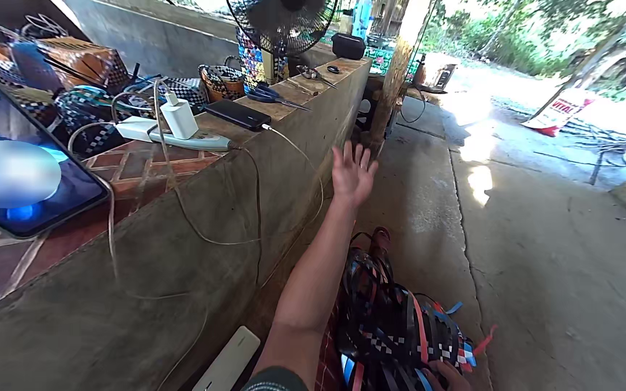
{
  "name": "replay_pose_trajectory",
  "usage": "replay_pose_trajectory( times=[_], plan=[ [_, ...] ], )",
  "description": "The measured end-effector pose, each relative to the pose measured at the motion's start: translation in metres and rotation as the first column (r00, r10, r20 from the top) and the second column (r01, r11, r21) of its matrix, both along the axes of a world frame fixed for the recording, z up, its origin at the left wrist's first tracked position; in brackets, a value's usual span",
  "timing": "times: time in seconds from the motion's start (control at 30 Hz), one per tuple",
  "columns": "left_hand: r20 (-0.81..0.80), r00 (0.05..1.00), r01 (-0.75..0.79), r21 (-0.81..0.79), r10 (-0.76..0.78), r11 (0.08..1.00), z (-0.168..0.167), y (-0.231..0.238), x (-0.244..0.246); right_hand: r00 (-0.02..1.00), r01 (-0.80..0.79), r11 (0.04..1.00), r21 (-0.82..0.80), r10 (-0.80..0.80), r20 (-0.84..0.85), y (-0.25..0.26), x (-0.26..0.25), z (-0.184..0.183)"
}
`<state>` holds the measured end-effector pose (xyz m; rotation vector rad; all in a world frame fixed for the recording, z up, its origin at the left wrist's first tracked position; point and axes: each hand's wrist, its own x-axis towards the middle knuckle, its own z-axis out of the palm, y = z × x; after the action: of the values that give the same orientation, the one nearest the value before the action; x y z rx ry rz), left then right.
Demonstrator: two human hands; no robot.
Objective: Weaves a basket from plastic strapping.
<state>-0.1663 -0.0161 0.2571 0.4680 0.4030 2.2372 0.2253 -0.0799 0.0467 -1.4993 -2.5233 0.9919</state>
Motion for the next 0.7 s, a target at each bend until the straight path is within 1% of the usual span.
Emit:
replay_pose_trajectory(
  times=[0.03,0.1,0.2,0.23,0.3,0.37,0.43,0.47,0.5,0.53,0.57,0.6,0.63,0.67,0.7],
  plan=[
    [0.017,1.000,0.005,0.075,-0.006,0.997,0.021,0.005,-0.004,1.000,0.001,1.000,0.000,-0.001,0.003,0.000,0.000,0.000],
    [-0.020,0.999,0.046,0.252,-0.042,0.967,0.054,0.013,-0.011,1.000,0.001,1.000,0.001,-0.001,0.009,0.000,0.000,0.000],
    [-0.005,0.998,0.057,0.414,-0.061,0.909,0.096,0.007,-0.012,1.000,0.000,1.000,0.005,0.000,0.000,0.000,0.000,-0.003],
    [-0.030,0.997,0.075,0.460,-0.069,0.885,0.104,0.003,-0.012,1.000,-0.003,1.000,0.007,0.003,-0.006,0.000,0.000,-0.003],
    [-0.077,0.994,0.104,0.530,-0.074,0.841,0.109,0.001,-0.014,1.000,-0.003,1.000,0.015,0.003,-0.024,0.000,0.000,-0.004],
    [-0.105,0.991,0.127,0.528,-0.084,0.840,0.100,0.001,-0.016,0.999,-0.001,1.000,0.022,0.001,-0.040,-0.001,0.000,-0.004],
    [-0.239,0.968,0.181,0.443,-0.079,0.878,0.074,0.001,-0.020,0.999,-0.012,1.000,0.023,0.013,-0.041,0.001,-0.001,-0.003],
    [-0.324,0.944,0.183,0.345,-0.066,0.921,0.057,-0.002,-0.019,0.999,-0.016,1.000,0.018,0.017,-0.038,0.001,-0.001,-0.003],
    [-0.415,0.909,0.133,0.183,-0.046,0.974,0.037,-0.006,-0.017,0.999,-0.020,1.000,0.017,0.021,-0.032,0.002,-0.001,-0.003],
    [-0.543,0.839,0.018,-0.032,-0.032,0.999,0.013,-0.012,-0.015,0.999,-0.022,1.000,0.014,0.022,-0.029,0.001,-0.002,-0.003],
    [-0.702,0.707,-0.129,-0.255,-0.091,0.958,-0.018,-0.017,-0.016,0.999,-0.021,1.000,0.018,0.022,-0.030,0.000,-0.002,-0.002],
    [-0.823,0.509,-0.279,-0.435,-0.252,0.856,-0.054,-0.022,-0.020,0.999,-0.019,1.000,0.024,0.020,-0.033,-0.001,-0.002,-0.001],
    [-0.839,0.275,-0.442,-0.543,-0.469,0.714,-0.091,-0.026,-0.022,0.999,-0.016,0.999,0.031,0.017,-0.037,-0.001,-0.001,0.000],
    [-0.734,0.090,-0.580,-0.588,-0.673,0.564,-0.128,-0.031,-0.020,0.999,-0.011,0.999,0.038,0.012,-0.038,-0.002,-0.002,0.001],
    [-0.593,0.036,-0.648,-0.627,-0.805,0.433,-0.163,-0.045,-0.010,0.999,-0.006,0.999,0.035,0.007,-0.031,-0.003,-0.002,0.003]
  ],
)
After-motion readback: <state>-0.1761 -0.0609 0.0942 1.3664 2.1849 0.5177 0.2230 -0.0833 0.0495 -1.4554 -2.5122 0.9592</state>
